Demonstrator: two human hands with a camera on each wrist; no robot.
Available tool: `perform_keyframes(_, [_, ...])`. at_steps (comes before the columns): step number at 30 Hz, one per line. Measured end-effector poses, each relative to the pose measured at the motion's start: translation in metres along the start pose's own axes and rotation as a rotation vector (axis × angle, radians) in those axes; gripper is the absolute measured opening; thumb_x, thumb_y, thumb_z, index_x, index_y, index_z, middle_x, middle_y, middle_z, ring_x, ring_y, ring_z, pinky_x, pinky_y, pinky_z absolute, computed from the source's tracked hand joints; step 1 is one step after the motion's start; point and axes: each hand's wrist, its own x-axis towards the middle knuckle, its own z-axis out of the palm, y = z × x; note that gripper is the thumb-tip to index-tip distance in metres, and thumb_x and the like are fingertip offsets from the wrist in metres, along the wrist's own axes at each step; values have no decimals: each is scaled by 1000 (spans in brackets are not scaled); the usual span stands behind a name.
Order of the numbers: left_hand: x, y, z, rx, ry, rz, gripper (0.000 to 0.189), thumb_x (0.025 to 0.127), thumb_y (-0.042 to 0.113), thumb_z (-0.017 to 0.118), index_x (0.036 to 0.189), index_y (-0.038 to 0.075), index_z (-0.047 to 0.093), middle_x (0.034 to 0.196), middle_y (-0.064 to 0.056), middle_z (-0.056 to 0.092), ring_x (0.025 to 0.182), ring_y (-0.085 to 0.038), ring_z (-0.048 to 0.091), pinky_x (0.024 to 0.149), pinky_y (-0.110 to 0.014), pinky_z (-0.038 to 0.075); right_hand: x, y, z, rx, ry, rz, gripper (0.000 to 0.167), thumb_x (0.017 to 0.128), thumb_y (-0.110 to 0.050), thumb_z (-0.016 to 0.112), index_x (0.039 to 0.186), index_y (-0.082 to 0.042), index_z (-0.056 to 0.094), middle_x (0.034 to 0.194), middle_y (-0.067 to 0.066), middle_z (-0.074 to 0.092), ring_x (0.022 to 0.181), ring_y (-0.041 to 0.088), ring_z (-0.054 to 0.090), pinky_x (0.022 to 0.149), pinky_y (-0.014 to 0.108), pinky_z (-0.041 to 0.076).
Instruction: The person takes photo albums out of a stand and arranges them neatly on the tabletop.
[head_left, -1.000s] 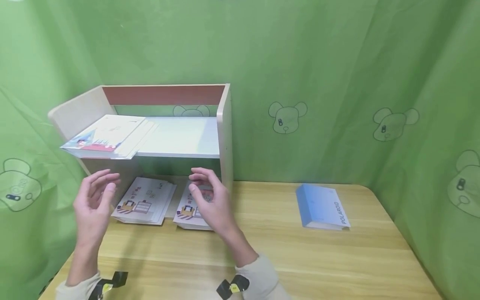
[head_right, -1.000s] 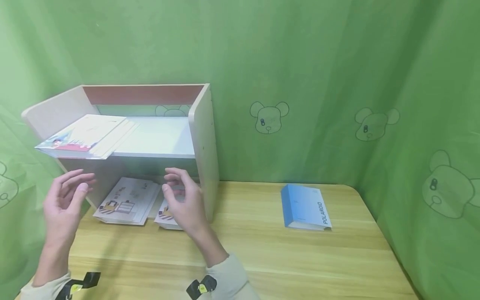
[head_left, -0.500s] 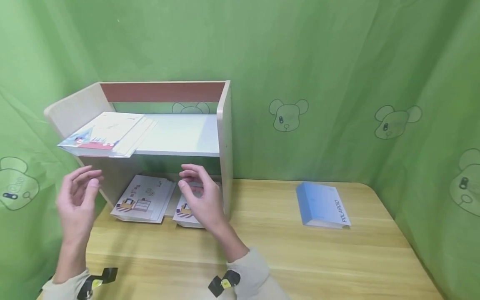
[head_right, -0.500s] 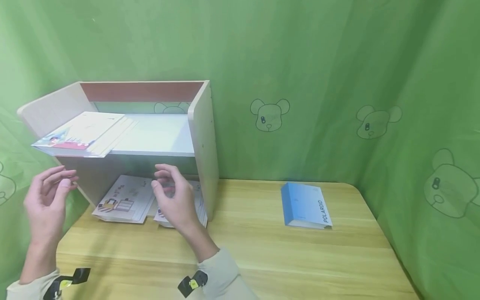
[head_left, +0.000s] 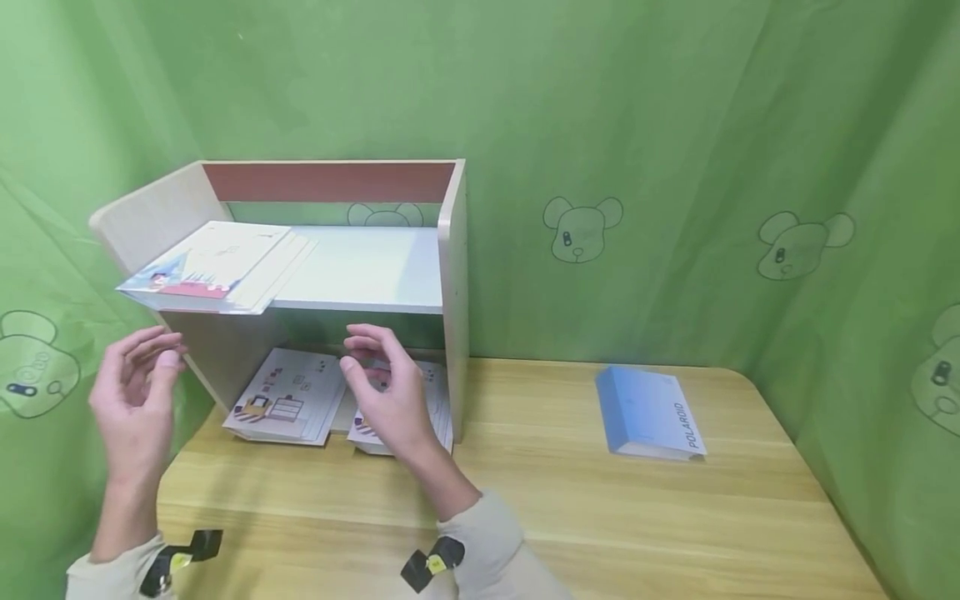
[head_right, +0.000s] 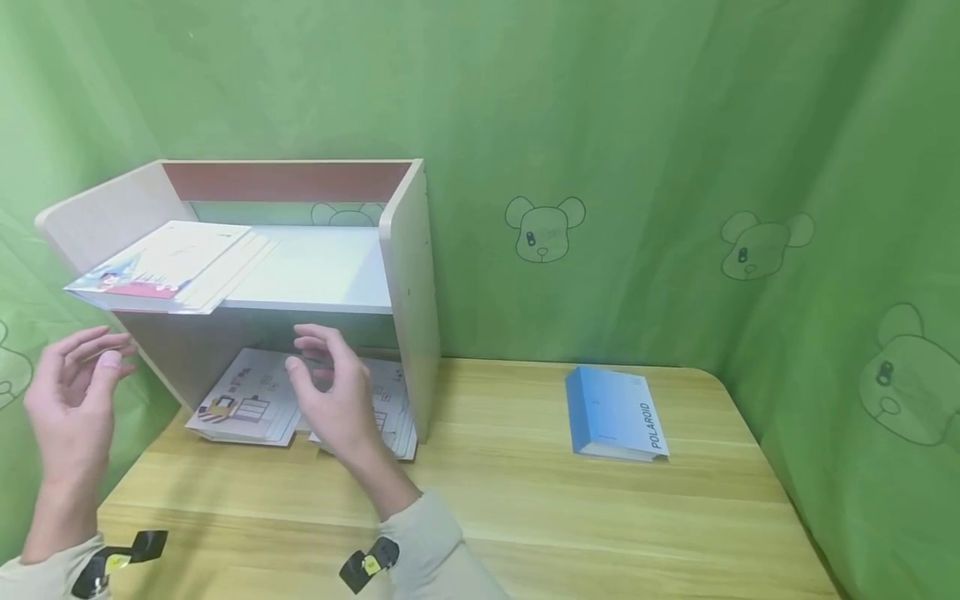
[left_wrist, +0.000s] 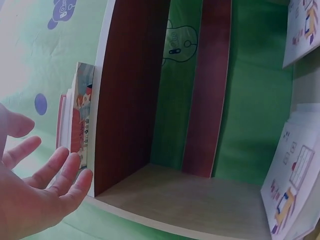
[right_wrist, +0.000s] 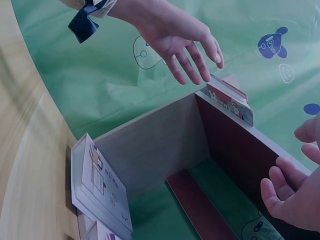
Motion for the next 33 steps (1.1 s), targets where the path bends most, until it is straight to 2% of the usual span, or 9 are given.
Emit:
perform_keyframes(5, [7,2,-4,45,17,-16,33,99,-6,59,132,-5,60,121,-16,66,111,-23,63,95,-17,53,0,-2,4,21,6,10,35,99,-10,66,133,-16,62,119,1,69,112,14,64,94,33,58])
perform_keyframes(9, [12,1,-12,57,34,-85,36,100,-3,59,135,-2,59,123,-11,66,113,-19,62,94,-13,52,1,-5,9,44,8,26,37,98,-7,66,134,-14,62,120,3,69,112,15,64,95,35,57])
perform_keyframes(13, [18,1,-16,14,55,-136,37,100,-1,60,137,0,57,124,-10,65,112,-17,62,92,-12,53,3,-6,15,59,-15,39,37,98,-7,65,134,-15,61,119,1,68,112,13,63,96,34,57])
perform_keyframes(20, [29,-3,-16,-27,65,-65,32,102,2,58,133,-2,60,117,-12,67,103,-18,65,88,-15,56,9,-8,24,78,-53,61,38,98,-12,66,134,-23,62,119,-4,66,111,12,64,94,31,58])
perform_keyframes(27, [35,-4,-18,-89,79,-46,32,103,5,58,134,-1,59,121,-16,65,105,-21,64,89,-17,57,12,-9,29,106,-59,71,42,98,-12,67,137,-26,60,121,0,66,110,13,64,94,32,58])
perform_keyframes(33, [43,-2,-18,-67,85,-52,34,103,5,57,137,2,57,123,-14,62,104,-20,63,87,-16,57,17,-9,37,109,-73,80,43,98,-13,67,137,-29,59,121,-4,65,111,11,64,93,28,57])
